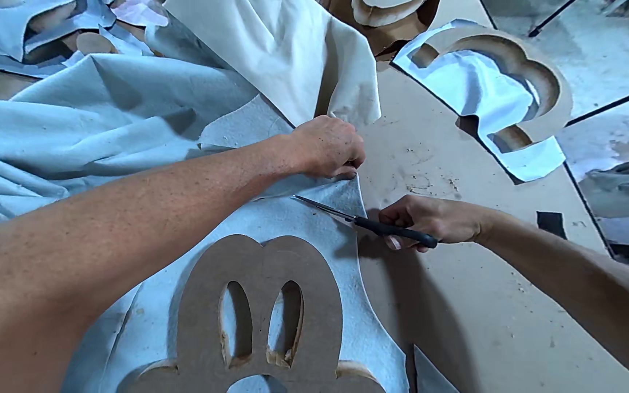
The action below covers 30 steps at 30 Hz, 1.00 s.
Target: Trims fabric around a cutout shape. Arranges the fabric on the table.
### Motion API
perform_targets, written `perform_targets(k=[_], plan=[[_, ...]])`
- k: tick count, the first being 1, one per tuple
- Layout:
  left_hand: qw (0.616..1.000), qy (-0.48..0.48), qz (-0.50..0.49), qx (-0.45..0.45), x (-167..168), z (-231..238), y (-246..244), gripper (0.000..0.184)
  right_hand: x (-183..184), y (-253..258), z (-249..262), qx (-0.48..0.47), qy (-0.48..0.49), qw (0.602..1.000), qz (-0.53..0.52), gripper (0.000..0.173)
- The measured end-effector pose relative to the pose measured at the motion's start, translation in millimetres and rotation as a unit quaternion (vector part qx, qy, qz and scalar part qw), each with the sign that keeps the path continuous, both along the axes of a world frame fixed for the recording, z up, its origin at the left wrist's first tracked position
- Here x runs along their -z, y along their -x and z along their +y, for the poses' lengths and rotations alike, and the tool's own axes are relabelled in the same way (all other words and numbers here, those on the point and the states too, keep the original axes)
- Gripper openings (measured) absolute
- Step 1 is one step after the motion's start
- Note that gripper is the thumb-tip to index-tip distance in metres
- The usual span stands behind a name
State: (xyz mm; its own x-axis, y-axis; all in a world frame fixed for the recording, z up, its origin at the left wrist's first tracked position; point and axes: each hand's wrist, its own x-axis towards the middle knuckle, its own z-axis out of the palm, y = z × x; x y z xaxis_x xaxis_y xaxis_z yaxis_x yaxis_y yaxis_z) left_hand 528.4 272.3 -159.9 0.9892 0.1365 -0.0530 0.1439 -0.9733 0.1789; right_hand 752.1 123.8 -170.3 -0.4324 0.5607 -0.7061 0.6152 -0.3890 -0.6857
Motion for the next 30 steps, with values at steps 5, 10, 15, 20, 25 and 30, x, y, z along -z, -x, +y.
perform_targets(k=[5,10,15,20,25,30], plan=[[0.999,0.026,-0.005,-0.021,-9,4,2,0.027,-7,-8,16,-0.025,-0.012,1.0,-0.009,0.024],[0.998,0.047,0.001,-0.038,-18,9,2,0.026,-10,9,43,-0.079,0.0,0.997,-0.005,0.026],[0.997,0.066,-0.015,-0.038,-20,10,6,0.026,-11,13,58,-0.087,-0.006,0.996,0.018,0.017],[0.995,0.078,-0.043,-0.039,-25,16,12,0.026,-17,17,74,-0.108,0.018,0.994,0.014,0.019],[0.994,0.085,-0.052,-0.043,-30,22,15,0.025,-10,28,90,-0.138,0.009,0.99,0.042,0.021],[0.994,0.08,-0.065,-0.047,-32,25,20,0.026,-10,32,97,-0.13,0.012,0.99,0.049,0.016]])
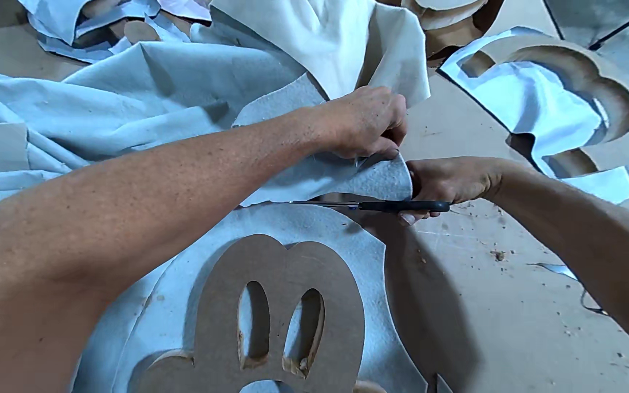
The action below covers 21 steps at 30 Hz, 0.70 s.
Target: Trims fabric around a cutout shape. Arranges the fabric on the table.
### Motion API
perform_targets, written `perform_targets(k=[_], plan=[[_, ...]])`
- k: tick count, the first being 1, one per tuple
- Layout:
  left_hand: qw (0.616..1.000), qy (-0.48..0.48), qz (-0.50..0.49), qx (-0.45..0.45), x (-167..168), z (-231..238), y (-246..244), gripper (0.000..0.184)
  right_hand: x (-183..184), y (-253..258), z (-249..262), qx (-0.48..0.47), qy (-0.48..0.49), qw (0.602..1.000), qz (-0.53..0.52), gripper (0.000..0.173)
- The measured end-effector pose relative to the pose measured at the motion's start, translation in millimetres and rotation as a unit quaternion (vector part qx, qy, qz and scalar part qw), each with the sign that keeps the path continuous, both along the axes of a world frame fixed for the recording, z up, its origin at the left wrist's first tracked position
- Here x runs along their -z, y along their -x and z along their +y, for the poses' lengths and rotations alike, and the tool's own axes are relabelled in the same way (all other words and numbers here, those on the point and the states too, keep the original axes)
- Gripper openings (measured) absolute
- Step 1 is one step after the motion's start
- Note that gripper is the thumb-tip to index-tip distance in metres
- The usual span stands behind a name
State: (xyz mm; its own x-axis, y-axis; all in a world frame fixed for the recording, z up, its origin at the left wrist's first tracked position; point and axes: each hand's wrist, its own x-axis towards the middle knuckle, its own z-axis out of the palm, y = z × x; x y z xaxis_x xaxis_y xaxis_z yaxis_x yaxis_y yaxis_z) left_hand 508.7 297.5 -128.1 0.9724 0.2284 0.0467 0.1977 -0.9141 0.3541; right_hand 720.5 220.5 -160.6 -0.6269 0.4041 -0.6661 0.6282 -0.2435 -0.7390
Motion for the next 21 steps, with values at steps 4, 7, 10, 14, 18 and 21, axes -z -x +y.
perform_targets(k=[4,7,10,14,18,21], plan=[[1.0,0.003,-0.005,-0.011,-3,3,1,0.026,0,9,0,0.004,-0.004,0.999,0.032,0.013],[1.0,-0.003,0.001,-0.011,-5,2,-1,0.026,2,16,3,0.003,-0.018,0.999,0.048,0.012],[0.999,-0.006,-0.021,-0.024,-5,5,0,0.026,3,19,5,-0.028,-0.046,0.997,0.051,0.018],[0.998,-0.006,-0.016,-0.054,-15,6,-3,0.028,-9,26,2,-0.064,-0.073,0.995,-0.011,0.021],[0.995,0.027,-0.072,-0.07,-38,-6,19,0.034,-32,-7,-32,-0.051,-0.189,0.969,-0.15,0.021],[0.967,0.027,-0.198,-0.157,-63,-36,83,0.038,-43,-58,-93,0.006,-0.254,0.932,-0.26,0.034]])
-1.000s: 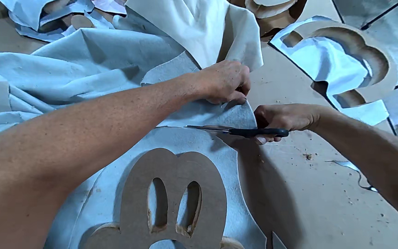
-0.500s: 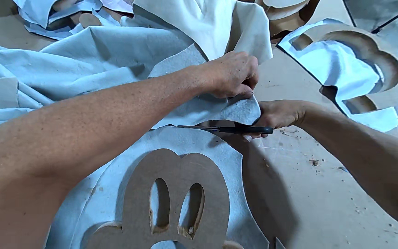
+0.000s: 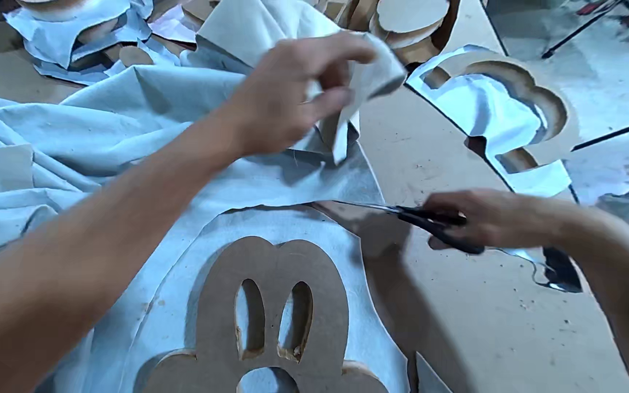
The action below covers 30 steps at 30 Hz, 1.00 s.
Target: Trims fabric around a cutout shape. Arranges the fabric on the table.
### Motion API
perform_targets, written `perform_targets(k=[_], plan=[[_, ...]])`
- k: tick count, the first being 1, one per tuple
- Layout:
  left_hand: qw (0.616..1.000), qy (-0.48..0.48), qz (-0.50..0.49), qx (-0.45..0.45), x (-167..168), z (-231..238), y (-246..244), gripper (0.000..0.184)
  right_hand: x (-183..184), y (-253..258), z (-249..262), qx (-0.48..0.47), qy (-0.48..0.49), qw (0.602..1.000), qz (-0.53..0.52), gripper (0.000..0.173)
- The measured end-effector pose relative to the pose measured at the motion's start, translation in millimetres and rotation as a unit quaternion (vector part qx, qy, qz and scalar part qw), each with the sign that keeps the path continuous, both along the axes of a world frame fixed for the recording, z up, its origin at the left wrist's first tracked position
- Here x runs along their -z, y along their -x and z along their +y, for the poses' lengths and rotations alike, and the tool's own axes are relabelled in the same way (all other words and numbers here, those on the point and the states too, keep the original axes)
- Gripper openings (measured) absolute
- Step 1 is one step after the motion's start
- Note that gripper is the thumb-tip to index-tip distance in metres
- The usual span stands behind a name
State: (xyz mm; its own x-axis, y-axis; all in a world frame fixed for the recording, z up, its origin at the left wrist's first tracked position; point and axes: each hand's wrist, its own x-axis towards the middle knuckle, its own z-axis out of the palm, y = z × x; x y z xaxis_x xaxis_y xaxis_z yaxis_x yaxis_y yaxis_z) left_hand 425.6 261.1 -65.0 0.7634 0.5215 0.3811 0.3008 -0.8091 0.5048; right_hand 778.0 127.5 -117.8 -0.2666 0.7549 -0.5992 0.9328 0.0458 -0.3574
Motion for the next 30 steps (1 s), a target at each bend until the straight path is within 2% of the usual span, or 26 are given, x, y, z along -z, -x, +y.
perform_targets(k=[3,6,9,12,15,17,19,22,24,26,28,30], plan=[[0.981,0.053,-0.074,-0.174,6,-71,93,0.033,11,-33,-64,0.107,-0.022,0.993,-0.037,0.039],[0.931,0.146,-0.061,-0.329,57,-180,174,0.035,39,-39,-108,0.182,-0.113,0.974,-0.071,0.039],[0.899,0.24,-0.065,-0.359,91,-286,219,0.032,55,-17,-117,0.234,-0.182,0.949,-0.104,0.046],[0.89,0.286,-0.034,-0.353,101,-352,235,0.029,53,-1,-130,0.252,-0.231,0.935,-0.096,0.041],[0.891,0.296,0.032,-0.344,118,-369,246,0.036,25,17,-167,0.276,-0.3,0.912,-0.045,0.036],[0.893,0.29,0.073,-0.335,128,-368,253,0.038,15,41,-215,0.307,-0.288,0.906,-0.042,0.033],[0.906,0.255,0.086,-0.327,137,-362,259,0.04,20,72,-270,0.355,-0.222,0.904,-0.088,0.043],[0.918,0.197,0.041,-0.341,147,-361,266,0.046,58,111,-331,0.405,-0.166,0.891,-0.122,0.064],[0.916,0.204,0.018,-0.344,148,-362,275,0.043,81,124,-346,0.417,-0.204,0.88,-0.098,0.048],[0.911,0.215,0.017,-0.351,150,-368,281,0.04,82,131,-353,0.428,-0.227,0.871,-0.081,0.029],[0.91,0.186,0.035,-0.368,153,-376,286,0.042,69,139,-361,0.455,-0.269,0.848,-0.042,0.022],[0.91,0.126,0.05,-0.392,157,-382,288,0.044,53,153,-371,0.493,-0.343,0.798,0.046,0.021]])
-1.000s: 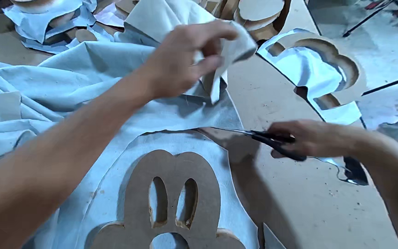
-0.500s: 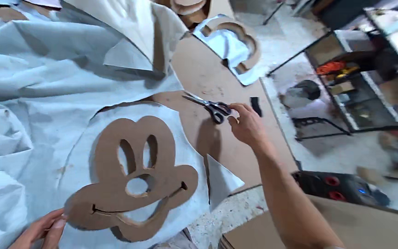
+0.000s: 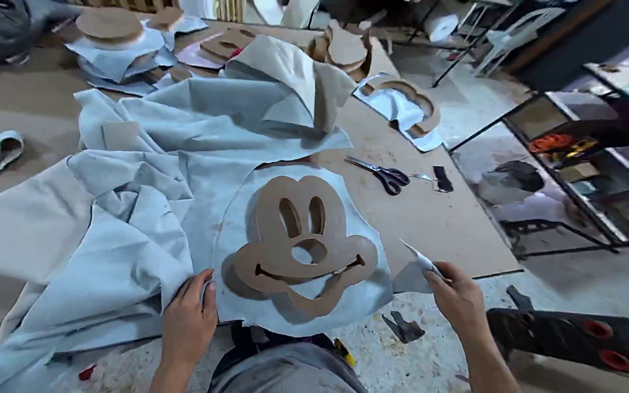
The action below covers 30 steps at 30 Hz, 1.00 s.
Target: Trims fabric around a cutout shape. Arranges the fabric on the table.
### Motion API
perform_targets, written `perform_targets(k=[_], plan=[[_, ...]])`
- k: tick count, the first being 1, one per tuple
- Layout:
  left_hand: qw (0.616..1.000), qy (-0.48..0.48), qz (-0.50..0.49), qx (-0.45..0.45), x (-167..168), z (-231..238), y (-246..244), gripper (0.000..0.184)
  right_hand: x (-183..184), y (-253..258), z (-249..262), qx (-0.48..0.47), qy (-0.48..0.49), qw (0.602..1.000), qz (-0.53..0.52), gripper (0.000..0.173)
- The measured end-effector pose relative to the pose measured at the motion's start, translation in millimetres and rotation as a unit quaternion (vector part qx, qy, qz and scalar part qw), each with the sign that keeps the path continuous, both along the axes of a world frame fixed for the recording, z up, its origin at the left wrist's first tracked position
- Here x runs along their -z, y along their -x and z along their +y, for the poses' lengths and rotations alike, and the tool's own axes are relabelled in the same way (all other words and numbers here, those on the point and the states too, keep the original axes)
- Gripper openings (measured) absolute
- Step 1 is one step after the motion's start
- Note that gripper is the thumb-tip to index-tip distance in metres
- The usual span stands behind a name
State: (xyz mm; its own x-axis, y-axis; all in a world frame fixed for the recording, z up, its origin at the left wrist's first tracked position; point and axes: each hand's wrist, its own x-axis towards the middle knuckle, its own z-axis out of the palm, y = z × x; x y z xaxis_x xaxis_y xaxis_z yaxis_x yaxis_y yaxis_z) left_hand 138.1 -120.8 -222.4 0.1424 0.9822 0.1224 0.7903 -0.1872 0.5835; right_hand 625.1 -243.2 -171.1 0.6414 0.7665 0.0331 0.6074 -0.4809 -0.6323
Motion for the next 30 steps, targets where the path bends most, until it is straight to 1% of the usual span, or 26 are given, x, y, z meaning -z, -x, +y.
perform_targets(k=[1,2,3,4,5,6,7,8,9,10,11,12,13,14,16,18,19,21,23,25,26,28,30], plan=[[1.0,-0.014,0.015,-0.005,1,-1,-1,0.044,-6,11,-5,0.019,-0.066,0.996,0.051,0.021],[0.999,-0.02,0.025,-0.005,1,-1,-4,0.044,-11,22,-7,0.041,-0.134,0.982,0.124,0.021],[0.999,-0.011,0.03,-0.002,-1,1,-9,0.042,-15,31,-6,0.066,-0.202,0.952,0.22,0.021],[1.0,0.001,0.03,0.001,-3,4,-13,0.041,-16,38,-3,0.095,-0.258,0.908,0.318,0.023],[0.999,0.013,0.03,0.002,-5,8,-18,0.04,-15,43,2,0.127,-0.29,0.859,0.403,0.024],[0.999,0.035,0.029,-0.001,-9,11,-24,0.04,-14,43,7,0.152,-0.287,0.825,0.462,0.024],[0.998,0.062,0.027,-0.007,-15,15,-29,0.041,-11,42,15,0.168,-0.254,0.824,0.477,0.022],[0.995,0.093,0.022,-0.017,-22,20,-34,0.042,-6,39,24,0.158,-0.19,0.864,0.438,0.017],[0.992,0.119,0.013,-0.032,-28,25,-39,0.044,-1,33,33,0.134,-0.103,0.922,0.35,0.011],[0.989,0.137,0.007,-0.051,-31,29,-44,0.046,2,25,42,0.108,-0.012,0.961,0.255,0.018],[0.986,0.153,0.009,-0.071,-32,33,-48,0.048,5,20,52,0.083,0.069,0.979,0.173,0.026],[0.982,0.168,0.015,-0.09,-33,36,-53,0.049,6,17,60,0.062,0.137,0.981,0.122,0.031],[0.977,0.184,0.025,-0.106,-33,40,-57,0.048,4,16,66,0.041,0.189,0.976,0.096,0.034],[0.972,0.201,0.037,-0.116,-33,44,-61,0.046,4,18,71,0.024,0.221,0.971,0.083,0.036],[0.962,0.236,0.07,-0.12,-34,54,-68,0.04,3,23,80,0.0,0.229,0.97,0.082,0.036],[0.954,0.261,0.1,-0.105,-33,65,-71,0.036,5,22,87,-0.005,0.205,0.973,0.109,0.036],[0.952,0.272,0.098,-0.103,-30,64,-69,0.034,7,20,85,-0.004,0.2,0.971,0.13,0.036],[0.954,0.265,0.058,-0.128,-25,53,-67,0.033,9,13,81,-0.006,0.214,0.964,0.158,0.035],[0.956,0.234,0.047,-0.169,-34,44,-74,0.04,4,4,83,-0.013,0.224,0.96,0.165,0.037],[0.952,0.224,0.064,-0.197,-38,33,-85,0.049,4,-2,80,-0.009,0.201,0.959,0.198,0.036],[0.95,0.227,0.067,-0.202,-38,30,-91,0.055,8,-3,77,-0.002,0.171,0.956,0.238,0.035],[0.943,0.251,0.054,-0.211,-36,28,-100,0.064,16,1,73,0.015,0.119,0.937,0.329,0.033],[0.937,0.269,0.03,-0.221,-33,29,-102,0.065,11,7,74,0.02,0.094,0.916,0.39,0.036]])
